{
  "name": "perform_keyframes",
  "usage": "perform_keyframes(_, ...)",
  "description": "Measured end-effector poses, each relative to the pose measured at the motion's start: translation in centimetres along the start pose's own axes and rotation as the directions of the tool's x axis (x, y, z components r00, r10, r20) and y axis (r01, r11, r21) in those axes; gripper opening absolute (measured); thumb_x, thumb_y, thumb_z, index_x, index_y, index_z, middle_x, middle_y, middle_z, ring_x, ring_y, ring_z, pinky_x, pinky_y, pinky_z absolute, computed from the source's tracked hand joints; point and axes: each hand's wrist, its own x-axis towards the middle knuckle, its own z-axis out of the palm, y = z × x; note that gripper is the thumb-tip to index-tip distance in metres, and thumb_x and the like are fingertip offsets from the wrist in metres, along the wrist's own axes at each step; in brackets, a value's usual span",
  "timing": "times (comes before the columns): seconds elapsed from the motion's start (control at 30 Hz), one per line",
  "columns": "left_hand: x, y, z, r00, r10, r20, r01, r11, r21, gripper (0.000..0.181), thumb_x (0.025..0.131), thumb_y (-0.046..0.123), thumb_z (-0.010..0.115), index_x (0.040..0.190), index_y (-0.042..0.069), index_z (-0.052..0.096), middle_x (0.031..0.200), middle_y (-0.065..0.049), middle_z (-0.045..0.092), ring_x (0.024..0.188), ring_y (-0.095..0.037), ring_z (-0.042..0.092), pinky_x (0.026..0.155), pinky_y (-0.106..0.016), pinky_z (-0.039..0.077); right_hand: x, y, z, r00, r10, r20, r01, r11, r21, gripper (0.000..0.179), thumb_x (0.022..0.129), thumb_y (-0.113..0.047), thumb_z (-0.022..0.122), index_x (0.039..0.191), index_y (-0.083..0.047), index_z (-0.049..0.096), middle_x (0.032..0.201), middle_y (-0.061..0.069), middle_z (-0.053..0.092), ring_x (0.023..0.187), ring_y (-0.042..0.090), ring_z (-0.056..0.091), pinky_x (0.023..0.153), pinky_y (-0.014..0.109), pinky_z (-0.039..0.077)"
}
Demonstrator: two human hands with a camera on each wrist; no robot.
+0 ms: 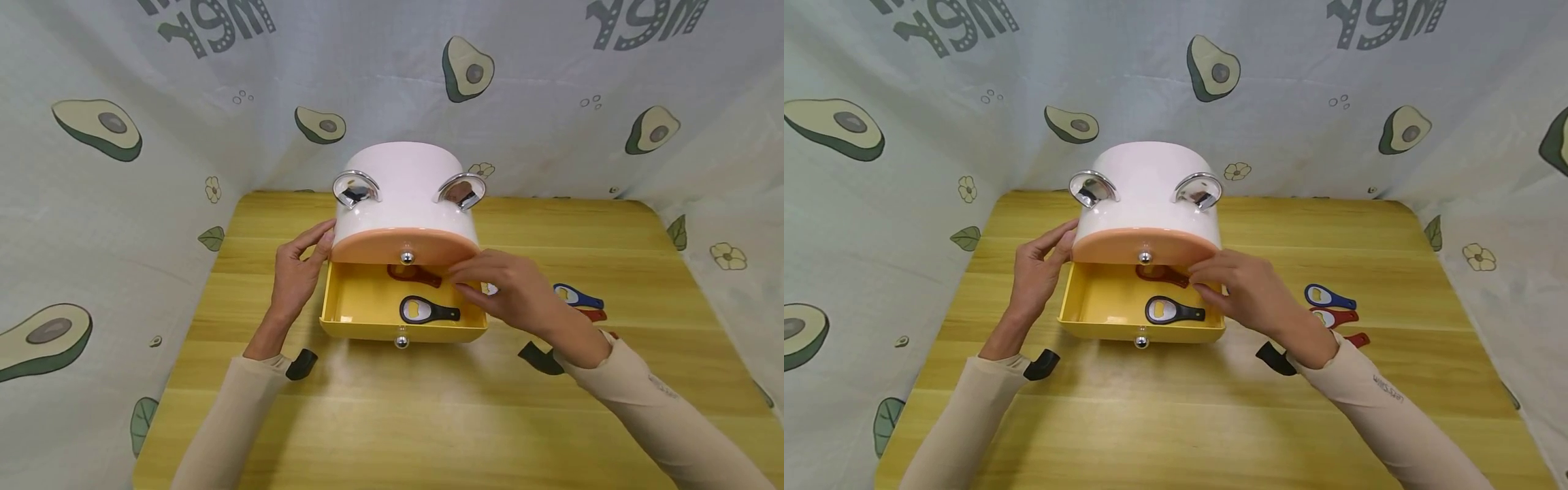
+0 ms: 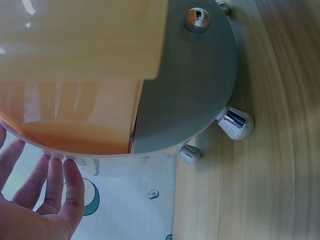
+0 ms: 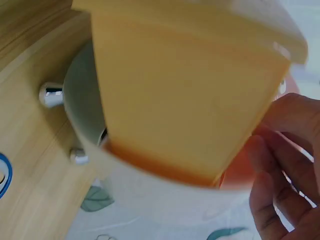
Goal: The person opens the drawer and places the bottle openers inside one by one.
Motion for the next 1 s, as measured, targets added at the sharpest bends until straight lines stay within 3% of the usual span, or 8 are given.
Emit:
perform_keyframes(0.13, 0.0, 0.0, 0.1, 1.000, 0.002, 0.002, -0.002, 1.000, -0.004, 0.033, 0.101, 0.025, 0.062, 0.131, 0.014, 0.069, 0.137, -0.003, 0.064, 0.123, -0.015, 0.059, 0.082, -0.021, 0.055, -1.4, 1.4, -1.0, 0.993, 0.066, -0.094, -0.059, 0.996, 0.068, 0.021, 0.081, -0.004, 0.082, 0.102, -0.007, 0.078, 0.096, 0.005, 0.077, 0.080, 0.013, 0.067, 0.071, 0.013, 0.049)
perform_keyframes(0.2, 0.1, 0.0, 0.1, 1.000, 0.002, 0.002, -0.002, 1.000, -0.006, 0.032, 0.101, 0.025, 0.062, 0.131, 0.014, 0.069, 0.137, -0.003, 0.064, 0.124, -0.015, 0.059, 0.082, -0.020, 0.055, -2.1, 2.1, -1.5, 0.986, 0.116, -0.120, -0.109, 0.992, 0.061, 0.040, 0.067, 0.014, 0.083, 0.101, -0.006, 0.078, 0.093, 0.005, 0.077, 0.077, 0.012, 0.066, 0.069, 0.010, 0.047)
perform_keyframes(0.33, 0.1, 0.0, 0.1, 1.000, 0.002, -0.002, -0.002, 1.000, -0.006, 0.032, 0.101, 0.024, 0.062, 0.130, 0.014, 0.069, 0.137, -0.004, 0.064, 0.124, -0.016, 0.059, 0.082, -0.018, 0.054, -3.5, 4.0, -1.8, 0.969, 0.219, -0.117, -0.223, 0.975, -0.020, 0.036, 0.068, 0.010, 0.085, 0.100, -0.005, 0.078, 0.092, 0.006, 0.078, 0.075, 0.017, 0.069, 0.068, 0.007, 0.047)
perform_keyframes(0.43, 0.1, -0.1, 0.2, 1.000, -0.002, -0.008, 0.002, 1.000, -0.006, 0.031, 0.101, 0.023, 0.062, 0.130, 0.014, 0.070, 0.137, -0.004, 0.064, 0.124, -0.016, 0.059, 0.082, -0.018, 0.054, -4.7, 5.5, -1.5, 0.956, 0.283, -0.078, -0.288, 0.956, -0.056, 0.031, 0.072, 0.005, 0.085, 0.101, -0.006, 0.079, 0.093, 0.006, 0.078, 0.076, 0.020, 0.070, 0.066, 0.010, 0.050)
perform_keyframes(0.67, 0.1, 0.1, 0.2, 1.000, 0.007, -0.013, -0.008, 1.000, -0.013, 0.031, 0.101, 0.024, 0.062, 0.130, 0.014, 0.070, 0.136, -0.004, 0.065, 0.121, -0.014, 0.060, 0.080, -0.019, 0.054, -6.9, 8.7, -0.2, 0.913, 0.394, 0.108, -0.394, 0.919, -0.025, 0.024, 0.081, -0.003, 0.081, 0.105, -0.007, 0.078, 0.105, 0.007, 0.077, 0.092, 0.024, 0.071, 0.072, 0.034, 0.060)
perform_keyframes(1.0, 0.1, 0.0, 0.2, 1.000, -0.003, -0.011, 0.003, 1.000, -0.011, 0.032, 0.101, 0.022, 0.062, 0.130, 0.012, 0.069, 0.137, -0.006, 0.064, 0.121, -0.016, 0.060, 0.082, -0.020, 0.054, -8.2, 12.2, 2.7, 0.849, 0.441, 0.291, -0.463, 0.886, 0.007, 0.026, 0.081, -0.009, 0.084, 0.106, -0.006, 0.078, 0.118, 0.014, 0.072, 0.105, 0.031, 0.068, 0.080, 0.048, 0.058)
